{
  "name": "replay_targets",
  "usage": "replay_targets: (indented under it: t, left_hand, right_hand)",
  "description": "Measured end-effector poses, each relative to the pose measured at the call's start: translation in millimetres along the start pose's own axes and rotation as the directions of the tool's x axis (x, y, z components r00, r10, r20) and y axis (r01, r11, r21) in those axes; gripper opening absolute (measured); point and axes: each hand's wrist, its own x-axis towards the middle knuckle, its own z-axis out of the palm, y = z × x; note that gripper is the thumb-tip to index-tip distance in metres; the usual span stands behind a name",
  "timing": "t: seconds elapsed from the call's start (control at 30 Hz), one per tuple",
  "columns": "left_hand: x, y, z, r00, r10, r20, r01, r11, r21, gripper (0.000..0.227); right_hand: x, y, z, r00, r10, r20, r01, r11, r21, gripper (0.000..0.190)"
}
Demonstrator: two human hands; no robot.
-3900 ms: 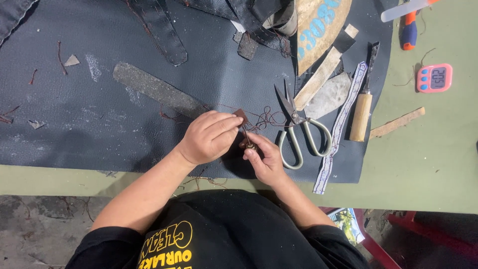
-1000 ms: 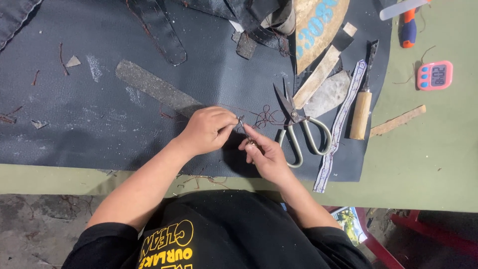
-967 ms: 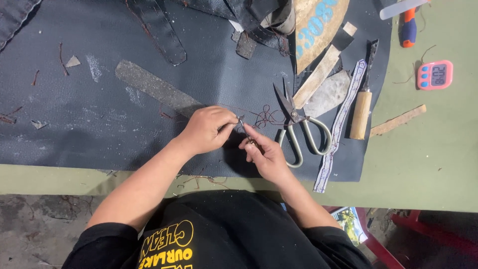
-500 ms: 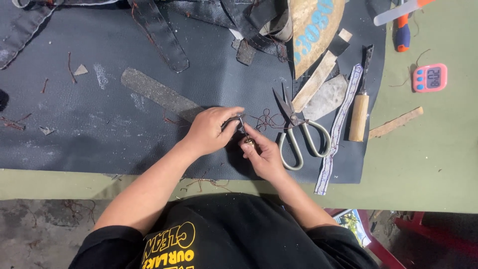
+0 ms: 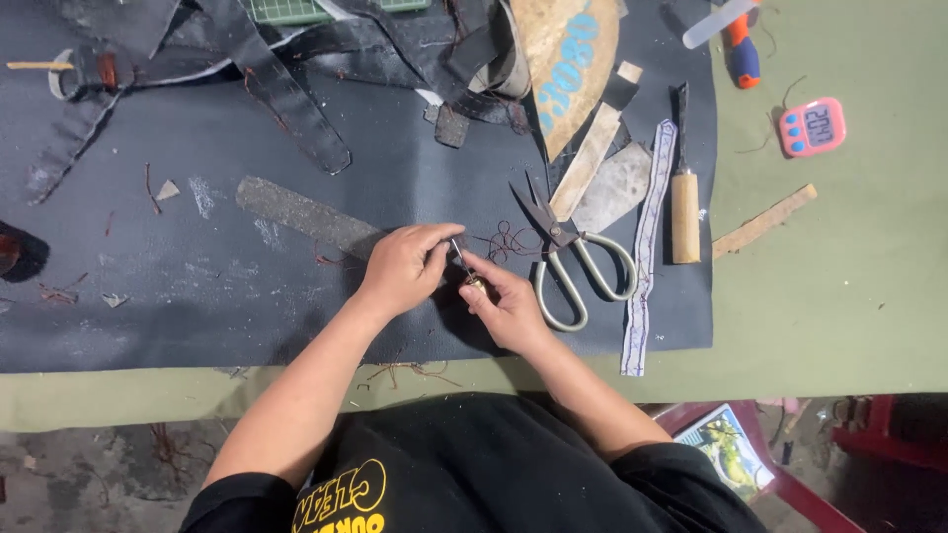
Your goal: Preparing thread by unwinding and cutting it, then using an awl to prep leather strips for sewing.
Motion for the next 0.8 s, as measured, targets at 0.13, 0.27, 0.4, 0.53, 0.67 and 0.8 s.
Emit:
replay_targets:
  t: [0.13, 0.27, 0.4, 0.53, 0.67, 0.8]
  left_hand:
    - [-4.6, -0.8, 4.0, 0.996, 0.081, -0.048, -0.079, 0.996, 0.035, 0.028]
    - [-8.1, -5.1, 9.5, 0.988, 0.113, -0.106, -0.107, 0.993, 0.057, 0.025]
    - [-11.2, -9.1, 14.8, 0.974, 0.167, -0.154, -0.155, 0.984, 0.081, 0.022]
    - [-16.2, -17.3, 28.1, 0.933, 0.302, -0.195, -0.226, 0.914, 0.335, 0.022]
    - [-12.4, -4.2, 24.6, 0.929, 0.316, -0.191, -0.209, 0.877, 0.433, 0.020]
    - [-6.5, 13.7, 16.6, 0.983, 0.170, -0.069, -0.119, 0.877, 0.465, 0.019]
  right_hand:
    - [-3.4, 6.4, -1.4, 1.000, 0.005, -0.014, -0.005, 1.000, 0.008, 0.044]
    - [-4.4, 10.4, -2.7, 1.000, -0.004, -0.017, 0.004, 1.000, 0.018, 0.042]
    - [-5.7, 10.3, -3.1, 0.999, -0.023, -0.023, 0.023, 1.000, 0.006, 0.040]
    - [-8.5, 9.0, -4.0, 0.999, -0.022, -0.028, 0.023, 1.000, 0.008, 0.039]
    - [-6.1, -5.0, -5.4, 0.999, -0.041, -0.034, 0.040, 0.998, -0.040, 0.037]
    - [-6.8, -10.5, -8.0, 0.998, -0.067, -0.008, 0.065, 0.986, -0.151, 0.038]
